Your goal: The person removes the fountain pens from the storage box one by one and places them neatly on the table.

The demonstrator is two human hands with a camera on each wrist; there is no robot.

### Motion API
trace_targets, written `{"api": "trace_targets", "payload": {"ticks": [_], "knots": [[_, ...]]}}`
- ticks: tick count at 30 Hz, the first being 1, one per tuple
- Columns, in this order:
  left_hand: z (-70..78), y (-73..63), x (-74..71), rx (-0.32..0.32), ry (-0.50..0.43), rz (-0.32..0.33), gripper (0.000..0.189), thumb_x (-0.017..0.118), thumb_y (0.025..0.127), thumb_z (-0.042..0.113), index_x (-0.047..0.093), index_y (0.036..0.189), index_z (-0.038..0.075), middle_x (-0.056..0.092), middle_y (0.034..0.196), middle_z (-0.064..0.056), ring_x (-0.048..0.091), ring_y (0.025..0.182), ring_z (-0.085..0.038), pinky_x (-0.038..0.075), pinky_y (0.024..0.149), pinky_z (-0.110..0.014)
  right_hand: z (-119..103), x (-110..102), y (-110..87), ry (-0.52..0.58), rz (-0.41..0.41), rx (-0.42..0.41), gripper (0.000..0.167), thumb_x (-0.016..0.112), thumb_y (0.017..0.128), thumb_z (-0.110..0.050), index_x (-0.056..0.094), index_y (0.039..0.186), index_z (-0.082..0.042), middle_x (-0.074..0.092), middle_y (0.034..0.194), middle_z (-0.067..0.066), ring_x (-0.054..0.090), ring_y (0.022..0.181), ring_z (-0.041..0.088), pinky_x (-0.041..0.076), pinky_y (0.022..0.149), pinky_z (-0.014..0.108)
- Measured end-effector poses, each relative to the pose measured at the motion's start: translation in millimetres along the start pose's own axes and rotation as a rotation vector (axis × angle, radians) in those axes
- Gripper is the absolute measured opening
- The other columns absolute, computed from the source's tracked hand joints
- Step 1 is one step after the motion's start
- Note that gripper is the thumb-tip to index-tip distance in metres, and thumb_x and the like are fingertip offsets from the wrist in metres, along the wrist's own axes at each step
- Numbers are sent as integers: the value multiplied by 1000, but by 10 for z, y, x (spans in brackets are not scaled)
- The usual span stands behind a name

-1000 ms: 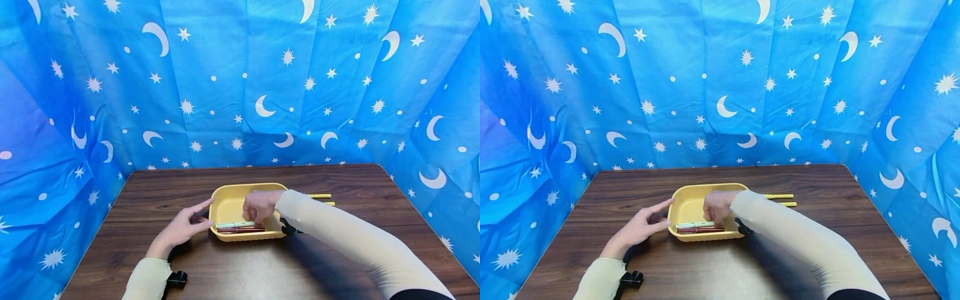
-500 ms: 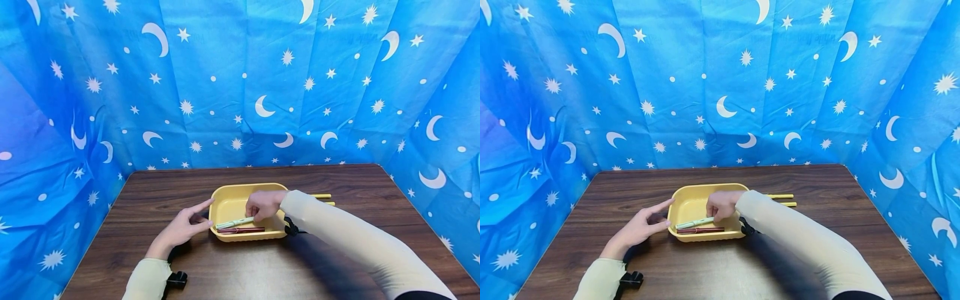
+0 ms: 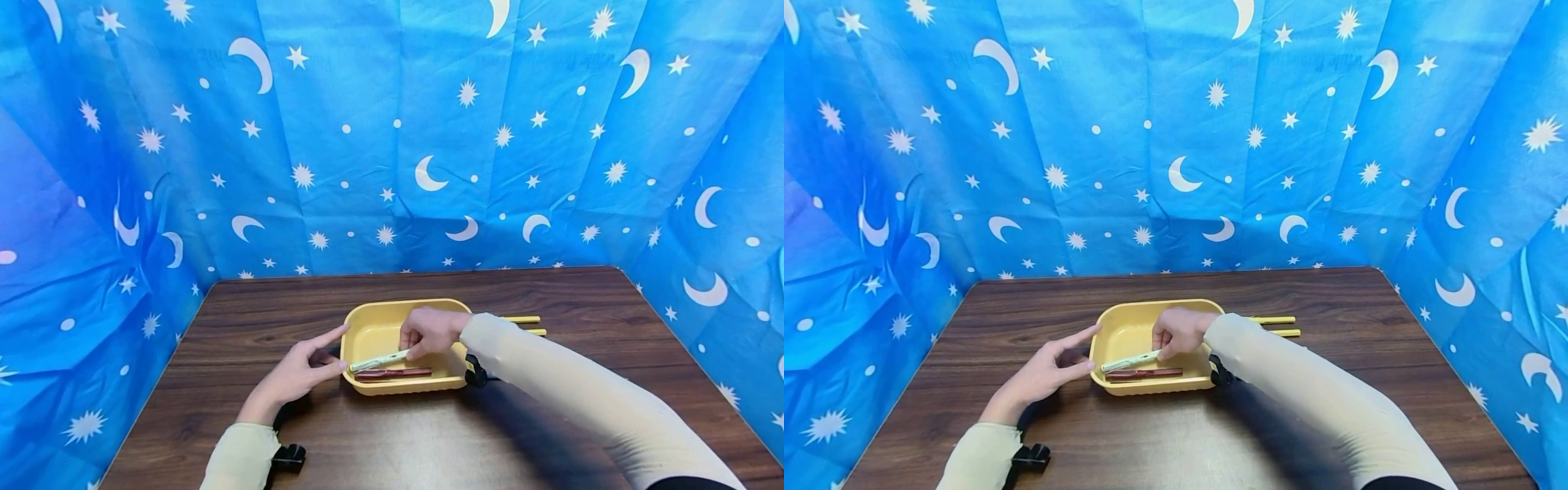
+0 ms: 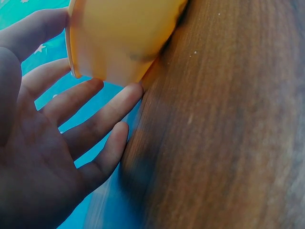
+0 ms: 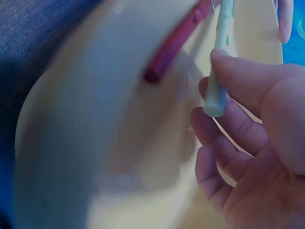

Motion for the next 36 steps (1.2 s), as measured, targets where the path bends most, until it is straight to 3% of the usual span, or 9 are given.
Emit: {"api": "trace_targets", "payload": {"ticks": [8, 15, 21, 31, 36], "knots": [[-10, 5, 8, -13, 0, -6, 69, 73, 101, 28, 43, 162, 17, 57, 151, -17, 72, 104, -19, 57, 85, -27, -28, -30, -22, 67, 33, -36, 8, 74, 100, -13, 79, 99, -7, 72, 76, 1, 52, 62, 0, 40, 61, 19], [-8, 2, 11, -10, -2, -13, 68, 72, 102, 28, 43, 162, 18, 53, 155, -16, 72, 105, -20, 57, 84, -28, 25, -28, -24, 182, 101, -2, 5, 77, 96, -9, 82, 95, -6, 77, 81, 3, 58, 65, 2, 46, 61, 20], [-17, 6, 10, -15, -8, -12, 69, 73, 102, 28, 43, 163, 19, 55, 153, -17, 72, 105, -20, 57, 85, -28, 27, -76, -70, 221, 184, -4, 6, 81, 93, -8, 85, 96, -9, 79, 84, 0, 68, 74, 13, 54, 66, 25], [-19, 10, 13, -7, -13, -17, 68, 72, 102, 28, 42, 163, 19, 53, 156, -16, 72, 106, -21, 57, 87, -27, 15, -183, -216, 254, 310, -8, 9, 80, 94, -12, 86, 99, -16, 80, 93, -8, 69, 86, 8, 55, 81, 29], [-8, 4, 10, -7, -13, -19, 68, 72, 102, 28, 42, 163, 18, 51, 157, -16, 72, 107, -22, 57, 88, -27, -18, -245, -308, 276, 360, 0, 10, 81, 94, -15, 86, 102, -17, 80, 95, -9, 68, 85, 11, 52, 74, 27]]}}
Point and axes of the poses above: each hand's wrist, its own y-axis towards the middle knuckle, its own x-axis out of the palm, z = x × y, the point moved 7 cm from there along y, towards the middle knuckle
